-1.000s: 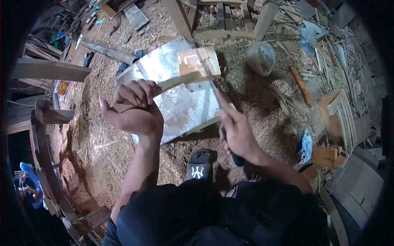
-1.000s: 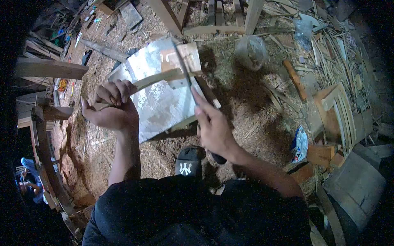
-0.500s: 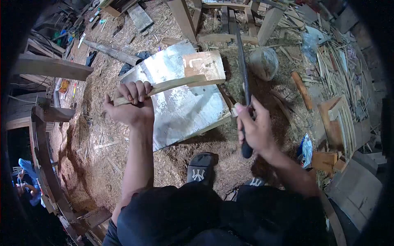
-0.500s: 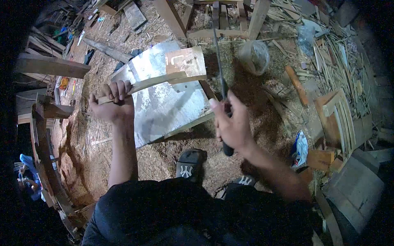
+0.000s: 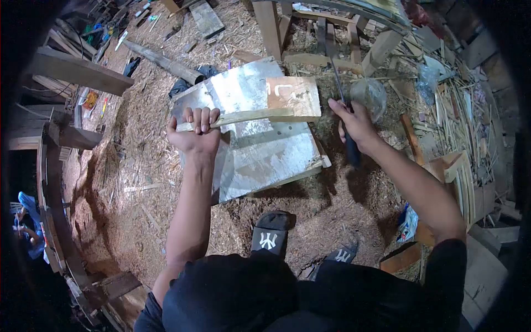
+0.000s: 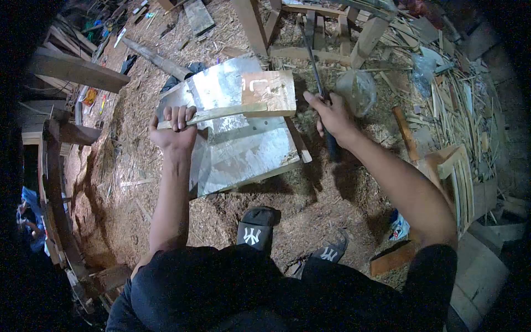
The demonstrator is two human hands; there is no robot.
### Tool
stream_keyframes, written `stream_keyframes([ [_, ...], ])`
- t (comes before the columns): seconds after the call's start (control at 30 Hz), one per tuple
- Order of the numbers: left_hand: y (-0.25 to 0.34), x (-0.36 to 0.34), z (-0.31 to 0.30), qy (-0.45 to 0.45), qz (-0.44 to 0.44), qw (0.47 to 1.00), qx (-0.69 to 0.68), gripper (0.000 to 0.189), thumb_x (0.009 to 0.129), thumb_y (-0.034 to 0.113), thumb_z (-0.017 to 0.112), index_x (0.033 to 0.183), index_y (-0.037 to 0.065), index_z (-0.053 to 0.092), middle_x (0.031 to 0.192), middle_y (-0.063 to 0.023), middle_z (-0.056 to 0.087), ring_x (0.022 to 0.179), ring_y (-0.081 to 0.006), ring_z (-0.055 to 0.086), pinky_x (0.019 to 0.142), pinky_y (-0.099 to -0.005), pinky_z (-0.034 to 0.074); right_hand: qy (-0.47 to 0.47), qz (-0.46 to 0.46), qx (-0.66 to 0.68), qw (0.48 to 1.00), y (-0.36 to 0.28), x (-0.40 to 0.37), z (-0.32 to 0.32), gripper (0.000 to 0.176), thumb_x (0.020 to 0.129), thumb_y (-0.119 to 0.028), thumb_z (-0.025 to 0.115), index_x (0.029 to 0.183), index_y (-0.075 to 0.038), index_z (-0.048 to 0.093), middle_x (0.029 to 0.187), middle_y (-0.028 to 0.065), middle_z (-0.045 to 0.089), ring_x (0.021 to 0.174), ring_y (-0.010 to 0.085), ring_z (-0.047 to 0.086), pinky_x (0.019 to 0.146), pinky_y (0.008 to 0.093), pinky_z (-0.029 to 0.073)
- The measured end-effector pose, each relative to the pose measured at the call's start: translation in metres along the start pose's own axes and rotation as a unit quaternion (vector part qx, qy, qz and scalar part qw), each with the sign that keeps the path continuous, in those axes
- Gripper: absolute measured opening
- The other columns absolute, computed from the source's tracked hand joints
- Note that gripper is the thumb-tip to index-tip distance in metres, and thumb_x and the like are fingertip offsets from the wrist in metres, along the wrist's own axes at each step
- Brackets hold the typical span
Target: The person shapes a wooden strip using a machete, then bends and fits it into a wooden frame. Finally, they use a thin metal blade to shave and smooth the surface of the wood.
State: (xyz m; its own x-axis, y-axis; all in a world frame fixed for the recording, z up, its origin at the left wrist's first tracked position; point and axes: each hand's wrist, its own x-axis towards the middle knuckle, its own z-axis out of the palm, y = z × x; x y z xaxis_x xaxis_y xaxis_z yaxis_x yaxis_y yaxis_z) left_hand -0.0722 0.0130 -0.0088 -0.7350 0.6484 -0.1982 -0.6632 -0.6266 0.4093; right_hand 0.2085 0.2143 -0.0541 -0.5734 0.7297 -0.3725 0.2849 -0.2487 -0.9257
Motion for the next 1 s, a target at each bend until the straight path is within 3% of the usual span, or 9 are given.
stream_keyframes([
  [0.1, -0.001, -0.002, 0.006, 0.007, 0.020, 1.000, -0.010, 0.042, 0.091, 0.045, 0.034, 0.064, 0.013, 0.035, 0.045, -0.0004, 0.023, 0.040, -0.0153, 0.022, 0.052, -0.0320, 0.028, 0.017, 0.017, 0.053, 0.998, 0.005, 0.020, 0.017, 0.037, 0.093, -0.043, 0.068, 0.080, -0.012, 0.052, 0.062, -0.0037, 0.050, 0.043, 0.0079, 0.050, 0.038, 0.0256, 0.040],
  [0.17, -0.001, -0.001, 0.005, -0.021, 0.023, 1.000, 0.001, 0.044, 0.092, 0.046, 0.034, 0.063, 0.013, 0.035, 0.045, -0.0004, 0.023, 0.040, -0.0149, 0.022, 0.052, -0.0315, 0.028, -0.008, -0.002, 0.069, 0.998, 0.003, 0.032, 0.023, 0.039, 0.090, -0.046, 0.070, 0.084, -0.010, 0.056, 0.062, -0.0024, 0.052, 0.043, 0.0095, 0.050, 0.039, 0.0262, 0.041],
  [0.3, 0.003, 0.000, 0.002, -0.049, 0.023, 0.998, 0.014, 0.039, 0.092, 0.041, 0.033, 0.064, 0.013, 0.033, 0.046, 0.0005, 0.023, 0.041, -0.0141, 0.021, 0.053, -0.0306, 0.028, -0.068, 0.050, 0.114, 0.990, -0.006, 0.041, 0.024, 0.038, 0.093, -0.044, 0.067, 0.081, -0.010, 0.057, 0.062, -0.0027, 0.054, 0.044, 0.0082, 0.050, 0.040, 0.0257, 0.042],
  [0.43, 0.010, 0.000, -0.003, -0.083, 0.019, 0.996, 0.008, 0.040, 0.092, 0.041, 0.033, 0.063, 0.013, 0.033, 0.046, 0.0007, 0.023, 0.041, -0.0136, 0.021, 0.053, -0.0307, 0.029, -0.120, 0.037, 0.102, 0.987, -0.014, 0.033, 0.033, 0.032, 0.093, -0.036, 0.068, 0.102, -0.005, 0.067, 0.061, -0.0023, 0.053, 0.042, 0.0078, 0.049, 0.039, 0.0247, 0.042],
  [0.47, 0.010, 0.001, -0.004, -0.081, 0.019, 0.996, 0.008, 0.040, 0.092, 0.041, 0.033, 0.063, 0.013, 0.033, 0.046, 0.0007, 0.023, 0.041, -0.0136, 0.021, 0.053, -0.0307, 0.029, -0.110, 0.048, 0.093, 0.988, -0.014, 0.031, 0.037, 0.033, 0.093, -0.030, 0.070, 0.111, -0.004, 0.068, 0.061, -0.0023, 0.053, 0.042, 0.0071, 0.048, 0.038, 0.0248, 0.040],
  [0.57, 0.011, 0.000, -0.006, -0.077, 0.023, 0.997, 0.010, 0.039, 0.092, 0.040, 0.034, 0.063, 0.013, 0.033, 0.046, 0.0009, 0.023, 0.041, -0.0135, 0.021, 0.053, -0.0306, 0.029, -0.128, 0.007, 0.011, 0.992, -0.022, 0.017, 0.046, 0.036, 0.094, -0.025, 0.069, 0.120, -0.002, 0.064, 0.066, -0.0032, 0.054, 0.044, 0.0049, 0.047, 0.040, 0.0228, 0.038],
  [0.73, 0.007, -0.007, -0.004, -0.001, 0.015, 1.000, -0.019, 0.037, 0.091, 0.038, 0.036, 0.063, 0.013, 0.033, 0.046, 0.0011, 0.022, 0.041, -0.0133, 0.022, 0.053, -0.0299, 0.029, -0.106, -0.089, 0.014, 0.990, -0.016, -0.002, 0.050, 0.024, 0.094, -0.018, 0.068, 0.109, 0.001, 0.065, 0.065, -0.0029, 0.055, 0.044, 0.0052, 0.046, 0.042, 0.0229, 0.038],
  [0.83, 0.005, -0.010, -0.004, 0.017, 0.007, 0.999, -0.048, 0.037, 0.091, 0.037, 0.037, 0.063, 0.013, 0.033, 0.047, 0.0015, 0.021, 0.041, -0.0132, 0.022, 0.053, -0.0297, 0.029, -0.101, -0.062, 0.057, 0.991, -0.025, -0.013, 0.047, 0.020, 0.093, -0.020, 0.071, 0.096, -0.001, 0.067, 0.063, -0.0013, 0.057, 0.044, 0.0051, 0.048, 0.042, 0.0235, 0.039],
  [1.0, -0.001, -0.016, 0.003, 0.003, -0.001, 0.998, -0.070, 0.037, 0.091, 0.036, 0.037, 0.063, 0.013, 0.032, 0.047, 0.0014, 0.020, 0.041, -0.0133, 0.021, 0.053, -0.0297, 0.028, -0.132, -0.055, 0.077, 0.987, -0.035, -0.025, 0.044, 0.019, 0.095, -0.019, 0.067, 0.099, -0.001, 0.066, 0.071, 0.0024, 0.063, 0.046, 0.0056, 0.050, 0.042, 0.0237, 0.041],
])
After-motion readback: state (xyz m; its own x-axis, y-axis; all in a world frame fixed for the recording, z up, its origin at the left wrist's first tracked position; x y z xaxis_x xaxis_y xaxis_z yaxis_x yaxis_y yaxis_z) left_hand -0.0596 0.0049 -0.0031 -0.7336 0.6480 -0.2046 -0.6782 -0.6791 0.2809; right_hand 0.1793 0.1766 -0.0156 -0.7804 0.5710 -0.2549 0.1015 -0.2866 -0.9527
